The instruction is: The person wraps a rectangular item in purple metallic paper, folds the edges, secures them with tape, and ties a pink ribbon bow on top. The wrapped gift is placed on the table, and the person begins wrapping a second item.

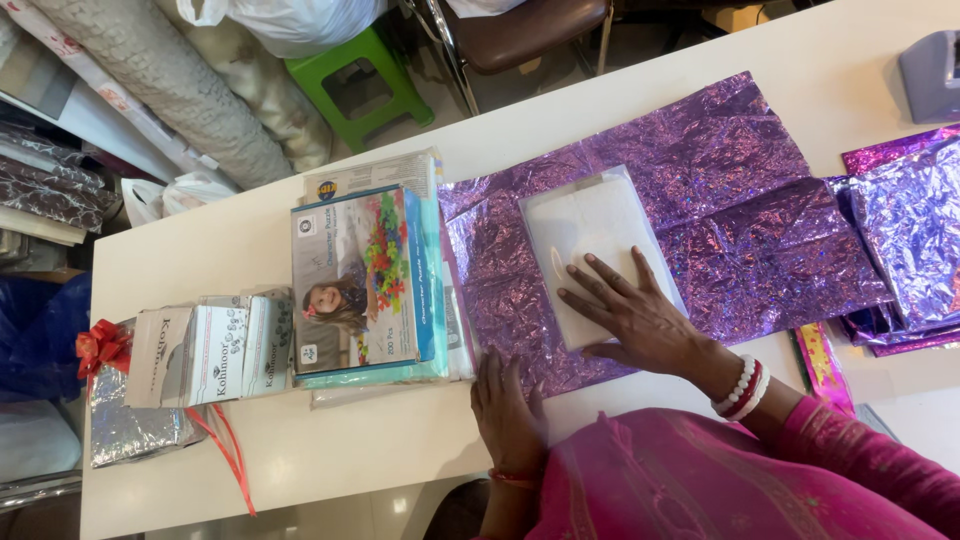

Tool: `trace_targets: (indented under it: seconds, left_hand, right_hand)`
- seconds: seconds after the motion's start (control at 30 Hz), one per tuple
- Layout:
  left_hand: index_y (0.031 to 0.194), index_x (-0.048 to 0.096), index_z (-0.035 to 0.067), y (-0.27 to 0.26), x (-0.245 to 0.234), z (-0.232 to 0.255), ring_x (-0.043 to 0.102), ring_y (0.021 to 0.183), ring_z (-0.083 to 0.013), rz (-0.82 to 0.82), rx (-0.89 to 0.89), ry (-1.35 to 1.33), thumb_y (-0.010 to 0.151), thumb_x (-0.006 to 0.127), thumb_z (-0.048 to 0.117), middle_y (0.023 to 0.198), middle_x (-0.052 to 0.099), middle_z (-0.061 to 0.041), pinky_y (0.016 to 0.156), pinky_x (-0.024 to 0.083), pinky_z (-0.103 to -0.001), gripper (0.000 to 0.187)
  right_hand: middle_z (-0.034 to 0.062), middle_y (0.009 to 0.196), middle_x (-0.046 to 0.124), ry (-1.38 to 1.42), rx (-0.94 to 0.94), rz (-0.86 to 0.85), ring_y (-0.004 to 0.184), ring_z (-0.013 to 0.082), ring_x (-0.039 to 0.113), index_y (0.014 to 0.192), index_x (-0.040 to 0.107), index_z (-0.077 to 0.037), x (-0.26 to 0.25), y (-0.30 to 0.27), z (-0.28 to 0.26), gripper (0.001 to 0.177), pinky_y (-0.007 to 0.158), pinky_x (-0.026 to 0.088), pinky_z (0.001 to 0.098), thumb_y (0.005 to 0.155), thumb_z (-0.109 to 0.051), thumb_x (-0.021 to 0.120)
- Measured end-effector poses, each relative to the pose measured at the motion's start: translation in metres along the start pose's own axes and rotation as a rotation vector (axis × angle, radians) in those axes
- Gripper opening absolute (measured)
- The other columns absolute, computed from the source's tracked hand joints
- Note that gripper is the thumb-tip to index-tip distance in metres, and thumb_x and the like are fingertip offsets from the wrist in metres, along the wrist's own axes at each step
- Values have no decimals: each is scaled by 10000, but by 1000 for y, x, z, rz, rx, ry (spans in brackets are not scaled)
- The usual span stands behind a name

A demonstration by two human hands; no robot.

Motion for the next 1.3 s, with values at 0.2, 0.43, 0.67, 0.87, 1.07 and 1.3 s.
trace_targets:
  seconds: [0.2,0.43,0.67,0.87,1.07,1.3]
  left_hand:
    - [1364,570,66,0,1,-1,281,1491,-406,4,31,20,883,680,256,1581,341,-250,1165,257,-532,528]
    - [1427,559,123,8,13,-5,251,1523,-448,135,-34,-168,861,730,201,1648,256,-292,1189,309,-547,597]
    - [1536,236,-40,38,33,-26,390,1418,-364,189,-269,-747,804,834,241,1553,365,-272,1151,353,-473,986]
    - [1416,568,-46,61,24,13,674,776,-239,-92,-90,-937,933,722,180,965,705,-158,702,573,-396,555]
    - [1541,422,-20,83,13,91,671,619,-384,-160,273,-427,868,680,162,708,666,-200,577,524,-487,743]
    - [1533,404,22,93,9,101,686,668,-414,-221,230,-369,862,634,148,749,688,-220,612,536,-529,720]
  right_hand:
    - [40,1681,228,3,-13,-26,1552,297,152,1579,324,-281,-6,7,5,987,1170,44,710,740,-696,636]
    - [59,1679,246,27,-26,14,1507,283,171,1570,349,-264,-10,7,5,967,1172,72,704,743,-639,681]
    - [51,1687,229,43,-6,-23,1541,278,156,1575,343,-277,-8,6,9,967,1187,66,671,746,-623,701]
    - [53,1684,230,92,-9,-11,1541,276,158,1580,335,-251,-14,6,6,985,1196,64,648,743,-559,751]
    - [120,1667,298,142,-16,-39,1551,293,192,1520,414,-150,-10,0,10,975,1221,93,604,651,-285,837]
    - [116,1394,650,735,332,153,1312,261,587,1338,618,-85,-14,6,59,557,1117,430,500,807,-243,674]
Point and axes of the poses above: each hand's wrist, its own y-axis towards the middle knuckle, its own x-axis out of the palm, z = x × y, the point moved 7 cm from there along y, towards the middle knuckle
